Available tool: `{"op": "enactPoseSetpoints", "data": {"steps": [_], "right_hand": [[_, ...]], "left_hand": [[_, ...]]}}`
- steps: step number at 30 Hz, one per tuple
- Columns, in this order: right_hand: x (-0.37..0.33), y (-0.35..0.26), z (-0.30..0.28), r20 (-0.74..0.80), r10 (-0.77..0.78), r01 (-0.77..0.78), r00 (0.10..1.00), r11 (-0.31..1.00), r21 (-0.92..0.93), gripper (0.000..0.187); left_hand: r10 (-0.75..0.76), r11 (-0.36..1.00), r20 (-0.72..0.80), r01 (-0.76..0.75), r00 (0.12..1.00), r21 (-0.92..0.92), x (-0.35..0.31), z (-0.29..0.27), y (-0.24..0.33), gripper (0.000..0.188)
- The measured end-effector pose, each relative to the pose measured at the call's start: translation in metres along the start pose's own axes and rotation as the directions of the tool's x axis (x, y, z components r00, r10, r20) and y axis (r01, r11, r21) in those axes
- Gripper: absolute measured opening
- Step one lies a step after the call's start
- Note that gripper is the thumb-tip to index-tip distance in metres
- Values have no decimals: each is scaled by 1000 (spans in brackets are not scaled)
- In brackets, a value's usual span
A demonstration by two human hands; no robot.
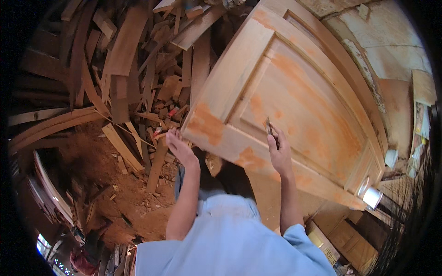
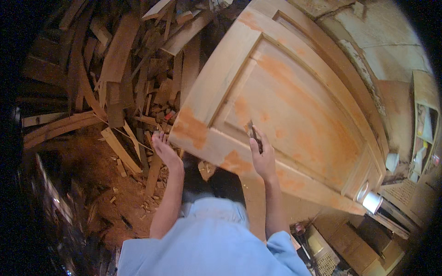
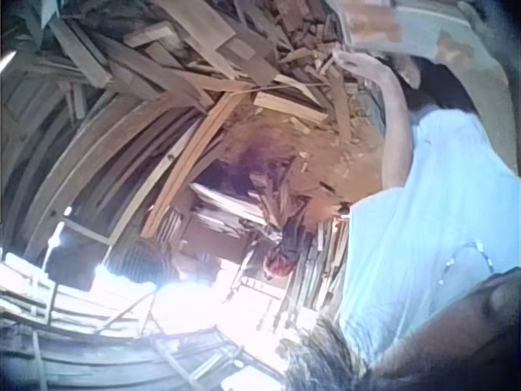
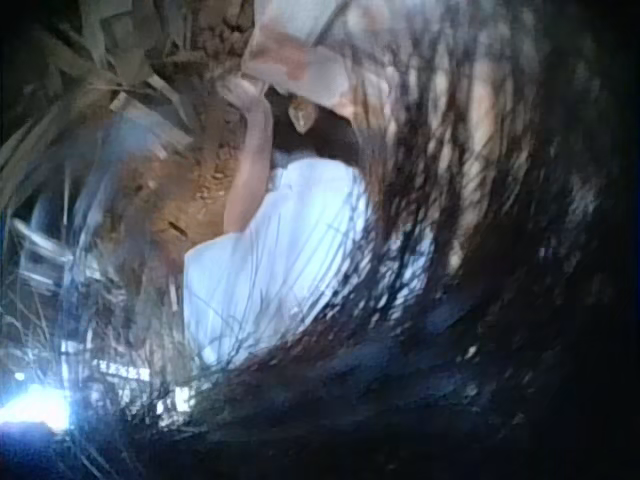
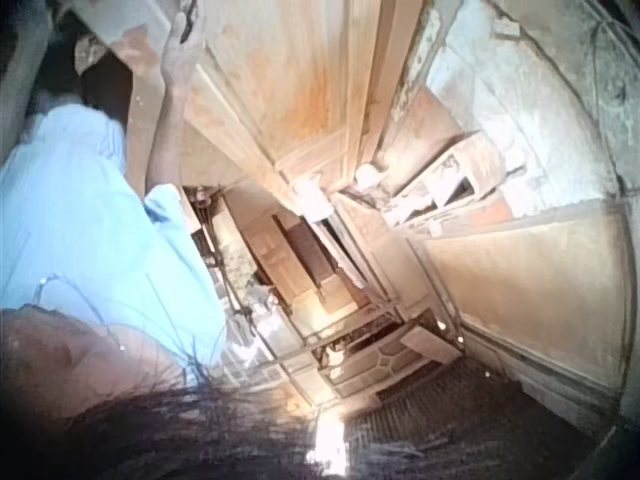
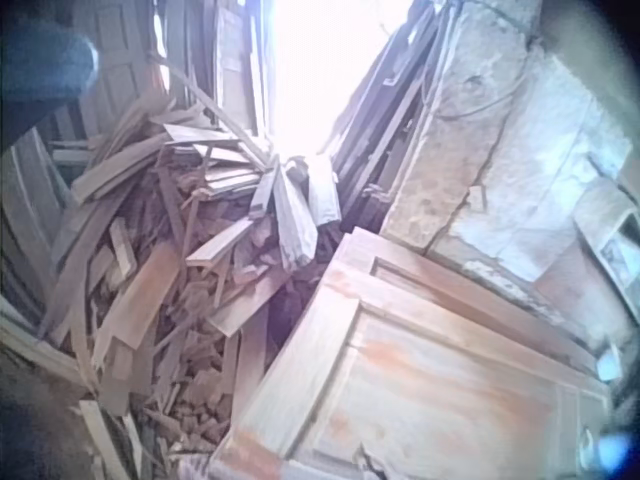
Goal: The person applies a brown substance to the panels and edges of a wooden door using a brush, periodically dipping the brush into a white bucket.
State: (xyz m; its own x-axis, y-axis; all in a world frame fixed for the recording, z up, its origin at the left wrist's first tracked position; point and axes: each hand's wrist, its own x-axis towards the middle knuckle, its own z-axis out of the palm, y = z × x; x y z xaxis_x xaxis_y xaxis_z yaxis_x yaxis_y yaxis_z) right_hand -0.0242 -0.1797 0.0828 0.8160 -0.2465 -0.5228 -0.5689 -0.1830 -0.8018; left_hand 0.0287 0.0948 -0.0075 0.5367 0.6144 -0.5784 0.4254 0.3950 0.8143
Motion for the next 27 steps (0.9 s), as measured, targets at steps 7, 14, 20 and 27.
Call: {"op": "enactPoseSetpoints", "data": {"steps": [7, 14, 20, 27], "right_hand": [[62, -19, -7, 40, -248, 240, 968, 869, -433, 50], [87, -15, 1, 203, -367, 407, 908, 653, -639, 58], [107, -25, 17, 226, -343, 397, 912, 597, -697, 57], [109, -38, 27, 333, -274, 428, 902, 469, -772, 57]], "left_hand": [[415, 909, -51, -411, 908, 72, -7, 30, -26, 66], [378, 925, -79, -374, 922, 62, -8, 46, -25, 72], [354, 935, -146, -346, 924, 77, -7, 46, -26, 69], [361, 928, -120, -343, 925, 147, -7, 43, -24, 67]]}}
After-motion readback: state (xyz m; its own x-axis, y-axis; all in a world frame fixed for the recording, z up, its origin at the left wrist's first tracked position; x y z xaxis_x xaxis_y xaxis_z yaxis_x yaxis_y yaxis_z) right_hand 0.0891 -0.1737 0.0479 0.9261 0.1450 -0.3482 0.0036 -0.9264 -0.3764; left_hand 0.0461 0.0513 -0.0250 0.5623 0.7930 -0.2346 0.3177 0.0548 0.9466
